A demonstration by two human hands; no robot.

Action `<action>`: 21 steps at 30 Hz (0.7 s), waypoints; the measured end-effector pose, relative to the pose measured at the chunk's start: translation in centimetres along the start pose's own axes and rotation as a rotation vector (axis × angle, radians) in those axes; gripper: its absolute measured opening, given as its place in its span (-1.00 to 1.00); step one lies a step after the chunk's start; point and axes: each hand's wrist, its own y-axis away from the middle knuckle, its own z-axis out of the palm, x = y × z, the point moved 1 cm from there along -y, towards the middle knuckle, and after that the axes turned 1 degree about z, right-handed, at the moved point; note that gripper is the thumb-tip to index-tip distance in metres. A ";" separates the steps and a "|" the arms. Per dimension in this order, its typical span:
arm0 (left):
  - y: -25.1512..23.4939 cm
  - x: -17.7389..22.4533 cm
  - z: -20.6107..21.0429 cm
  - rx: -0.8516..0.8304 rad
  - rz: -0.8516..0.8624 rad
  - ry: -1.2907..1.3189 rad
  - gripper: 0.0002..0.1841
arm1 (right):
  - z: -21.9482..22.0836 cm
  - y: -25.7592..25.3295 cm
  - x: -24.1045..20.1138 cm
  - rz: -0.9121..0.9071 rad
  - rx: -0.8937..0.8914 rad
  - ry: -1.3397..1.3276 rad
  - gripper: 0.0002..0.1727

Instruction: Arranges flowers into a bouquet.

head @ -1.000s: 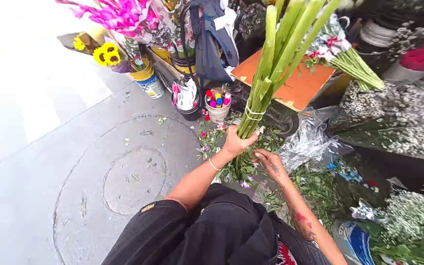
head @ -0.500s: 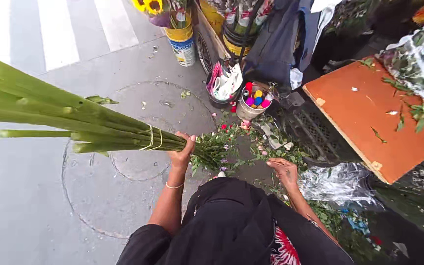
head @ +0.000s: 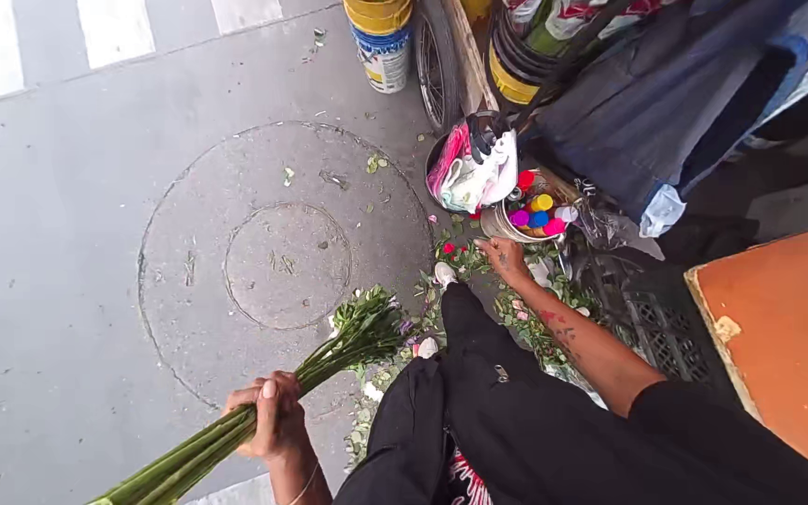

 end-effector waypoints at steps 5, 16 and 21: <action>-2.7 -1.4 3.3 0.101 -0.042 -0.131 -0.89 | 1.4 -17.4 -3.7 -0.267 -0.208 0.431 -0.56; -3.9 -5.6 7.1 0.218 -0.079 -0.177 -0.89 | 1.6 -31.0 -8.9 -0.510 -0.742 1.213 -0.56; -3.8 -5.0 7.2 0.272 -0.074 -0.189 -0.87 | 0.6 -29.6 -13.5 -0.602 -0.859 1.378 -0.60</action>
